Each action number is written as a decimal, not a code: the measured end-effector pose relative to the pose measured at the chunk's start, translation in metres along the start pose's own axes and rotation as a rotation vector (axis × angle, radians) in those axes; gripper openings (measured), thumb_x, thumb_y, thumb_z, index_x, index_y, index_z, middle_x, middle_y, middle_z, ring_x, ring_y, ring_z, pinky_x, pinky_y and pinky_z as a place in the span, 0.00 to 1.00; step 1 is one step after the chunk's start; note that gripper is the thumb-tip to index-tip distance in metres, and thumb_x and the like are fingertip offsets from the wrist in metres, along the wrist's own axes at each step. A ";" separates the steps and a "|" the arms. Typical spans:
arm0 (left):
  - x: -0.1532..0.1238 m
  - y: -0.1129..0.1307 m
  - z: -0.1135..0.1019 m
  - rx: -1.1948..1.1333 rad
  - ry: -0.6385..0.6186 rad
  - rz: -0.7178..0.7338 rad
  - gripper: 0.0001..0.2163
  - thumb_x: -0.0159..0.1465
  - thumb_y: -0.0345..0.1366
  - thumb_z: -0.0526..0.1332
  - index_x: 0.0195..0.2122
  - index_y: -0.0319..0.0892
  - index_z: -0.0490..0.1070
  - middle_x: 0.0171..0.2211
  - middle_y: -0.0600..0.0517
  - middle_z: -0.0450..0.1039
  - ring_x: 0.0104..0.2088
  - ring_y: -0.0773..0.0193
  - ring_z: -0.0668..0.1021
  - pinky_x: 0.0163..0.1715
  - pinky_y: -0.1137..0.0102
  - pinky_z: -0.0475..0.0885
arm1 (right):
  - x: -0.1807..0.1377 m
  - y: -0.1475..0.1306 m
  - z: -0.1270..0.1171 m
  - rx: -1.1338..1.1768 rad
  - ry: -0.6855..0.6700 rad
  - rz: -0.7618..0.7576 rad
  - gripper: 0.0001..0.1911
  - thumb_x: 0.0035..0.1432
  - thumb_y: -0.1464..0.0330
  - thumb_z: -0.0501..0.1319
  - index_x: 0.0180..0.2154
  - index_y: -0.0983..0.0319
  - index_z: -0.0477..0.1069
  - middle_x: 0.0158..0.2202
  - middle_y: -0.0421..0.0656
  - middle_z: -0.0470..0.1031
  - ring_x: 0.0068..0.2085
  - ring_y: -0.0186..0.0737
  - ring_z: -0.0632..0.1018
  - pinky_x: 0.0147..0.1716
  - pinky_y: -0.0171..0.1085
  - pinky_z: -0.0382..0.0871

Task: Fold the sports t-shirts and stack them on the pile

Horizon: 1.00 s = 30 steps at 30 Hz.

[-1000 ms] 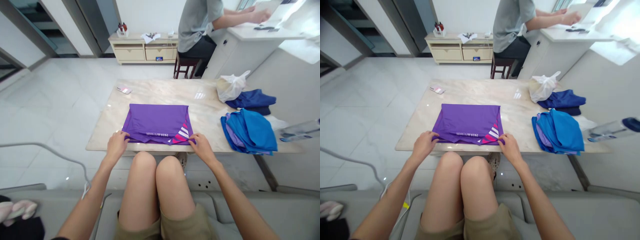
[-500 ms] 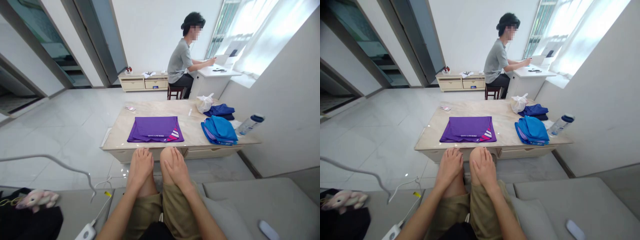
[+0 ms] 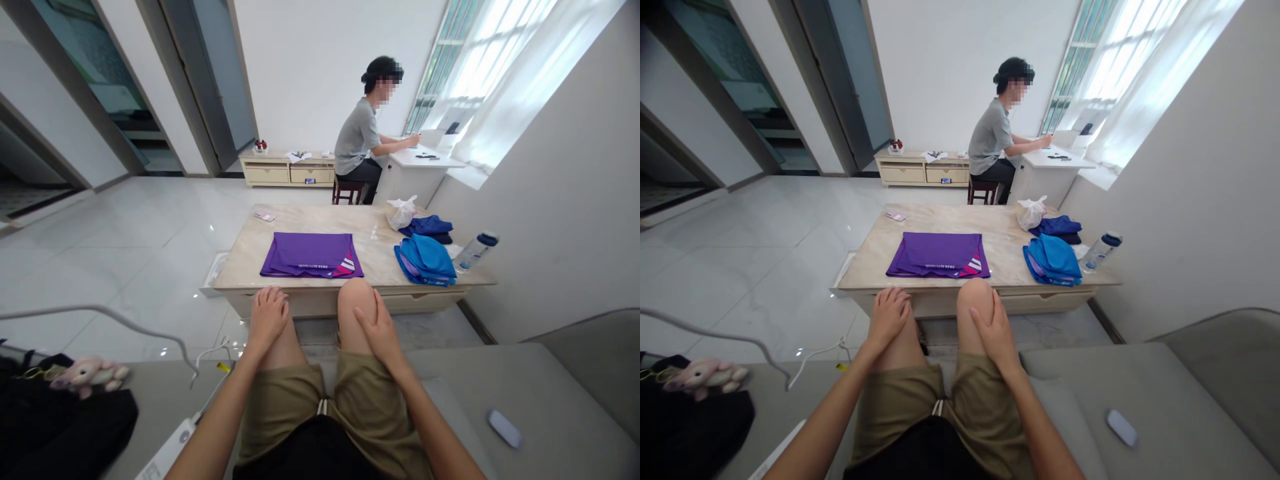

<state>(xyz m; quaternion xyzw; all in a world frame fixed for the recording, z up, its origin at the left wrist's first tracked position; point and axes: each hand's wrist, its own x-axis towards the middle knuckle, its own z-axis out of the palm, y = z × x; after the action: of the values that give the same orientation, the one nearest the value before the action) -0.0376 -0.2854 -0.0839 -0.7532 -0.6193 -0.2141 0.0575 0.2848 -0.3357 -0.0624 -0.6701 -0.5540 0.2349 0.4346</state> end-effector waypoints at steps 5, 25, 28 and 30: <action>-0.007 0.004 -0.002 -0.007 0.011 0.025 0.15 0.75 0.35 0.58 0.57 0.45 0.82 0.67 0.42 0.76 0.71 0.42 0.70 0.74 0.43 0.61 | 0.005 0.014 -0.022 0.087 -0.026 0.139 0.57 0.60 0.35 0.63 0.77 0.63 0.59 0.74 0.58 0.67 0.73 0.63 0.71 0.74 0.58 0.63; 0.018 0.019 0.006 -0.058 -0.024 -0.036 0.09 0.73 0.32 0.61 0.46 0.49 0.82 0.58 0.47 0.82 0.64 0.45 0.76 0.67 0.45 0.66 | 0.022 0.013 0.077 0.178 -0.429 0.106 0.66 0.56 0.43 0.72 0.82 0.60 0.43 0.82 0.55 0.47 0.81 0.57 0.54 0.80 0.55 0.47; 0.013 0.019 0.004 -0.045 -0.019 -0.033 0.09 0.74 0.32 0.60 0.47 0.49 0.81 0.59 0.46 0.82 0.64 0.45 0.75 0.67 0.45 0.66 | 0.017 0.008 0.083 0.102 -0.374 0.194 0.68 0.54 0.42 0.73 0.81 0.63 0.45 0.81 0.58 0.51 0.80 0.59 0.57 0.80 0.56 0.50; 0.011 0.017 0.003 -0.037 -0.015 -0.029 0.10 0.74 0.33 0.59 0.47 0.48 0.81 0.60 0.46 0.81 0.65 0.45 0.75 0.68 0.45 0.66 | 0.017 0.008 0.079 0.097 -0.341 0.206 0.67 0.53 0.42 0.73 0.81 0.64 0.49 0.80 0.59 0.54 0.79 0.61 0.60 0.79 0.56 0.52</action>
<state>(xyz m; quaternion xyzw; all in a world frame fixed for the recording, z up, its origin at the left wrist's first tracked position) -0.0186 -0.2779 -0.0790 -0.7468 -0.6264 -0.2205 0.0360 0.2307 -0.2938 -0.1065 -0.6522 -0.5360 0.4144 0.3399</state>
